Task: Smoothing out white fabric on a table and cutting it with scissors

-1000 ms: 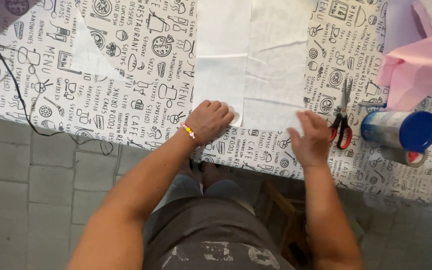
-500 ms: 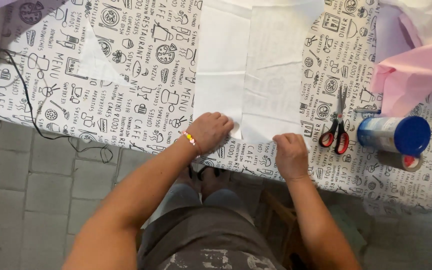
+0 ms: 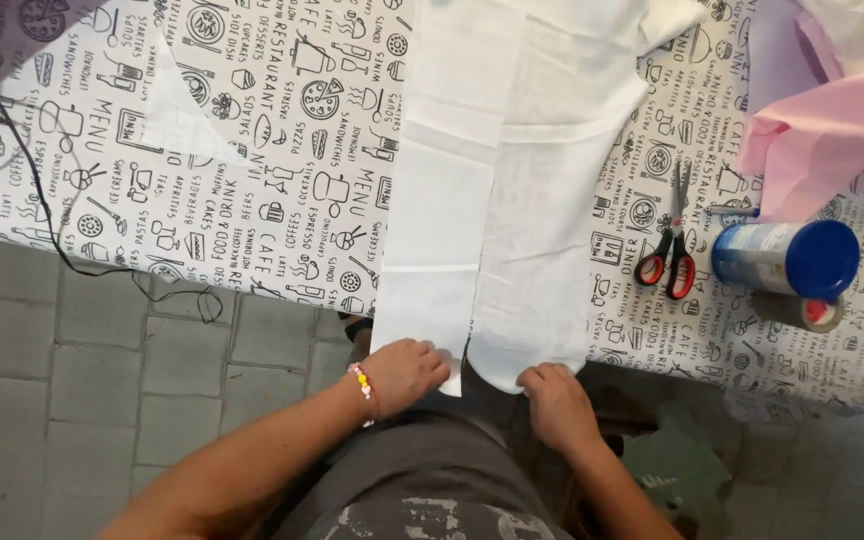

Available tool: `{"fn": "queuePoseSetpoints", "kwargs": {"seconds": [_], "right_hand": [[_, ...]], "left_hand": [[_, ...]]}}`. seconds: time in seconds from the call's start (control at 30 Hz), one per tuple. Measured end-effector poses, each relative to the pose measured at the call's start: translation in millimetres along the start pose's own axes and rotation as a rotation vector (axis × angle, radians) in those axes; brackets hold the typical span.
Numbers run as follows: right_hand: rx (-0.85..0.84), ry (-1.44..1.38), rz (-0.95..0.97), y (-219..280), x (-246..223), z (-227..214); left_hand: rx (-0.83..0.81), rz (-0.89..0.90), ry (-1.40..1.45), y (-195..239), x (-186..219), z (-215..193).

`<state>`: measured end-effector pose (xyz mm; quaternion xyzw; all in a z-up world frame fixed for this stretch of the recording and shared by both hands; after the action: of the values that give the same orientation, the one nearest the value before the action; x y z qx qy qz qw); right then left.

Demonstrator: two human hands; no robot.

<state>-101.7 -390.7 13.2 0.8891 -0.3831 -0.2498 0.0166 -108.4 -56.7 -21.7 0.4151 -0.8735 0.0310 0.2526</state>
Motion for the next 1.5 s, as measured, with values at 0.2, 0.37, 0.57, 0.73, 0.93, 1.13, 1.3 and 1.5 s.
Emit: {"fn": "queuePoseSetpoints", "kwargs": {"seconds": [0.2,0.37,0.57,0.73,0.93,1.13,1.3,1.5], "right_hand": [[-0.170,-0.094,0.125,-24.3,-5.2,-9.1],[0.148,0.024,-0.076,-85.0,-29.1,-72.3],[0.385,0.087,-0.266,-154.4,-16.9,-78.1],[0.488,0.183,-0.254,-237.3,3.7,-89.3],[0.473,0.177,-0.124,-342.7,35.3,-111.5],[0.539,0.115,0.066,-430.1,102.9,-183.4],[0.645,0.156,0.085,-499.1,215.0,-226.6],[0.558,0.188,0.139,-566.8,287.1,-271.6]], "left_hand": [[-0.112,-0.057,-0.061,-3.0,0.4,48.7],[0.382,-0.271,-0.249,-8.8,-14.3,47.6],[0.148,-0.411,-0.151,-6.9,-11.9,19.2],[-0.113,-0.537,0.070,-30.4,-25.0,-66.0],[0.071,-0.836,0.250,-101.6,-166.3,-206.2],[0.335,-0.934,0.313,-222.6,-319.7,-322.2],[0.333,-1.016,0.458,-323.6,-418.7,-350.6],[0.128,-0.980,0.279,-429.1,-470.8,-336.2]]}}
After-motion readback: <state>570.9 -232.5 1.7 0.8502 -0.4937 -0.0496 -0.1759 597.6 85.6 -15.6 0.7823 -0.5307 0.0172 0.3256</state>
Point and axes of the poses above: each hand's wrist, its own y-axis away from the middle knuckle, its own z-axis out of the palm, x = y × z, the point moved 3 cm from there along -y, towards the middle knuckle, and after that the axes turned 15 degrees about -z, right-handed, at the moved point
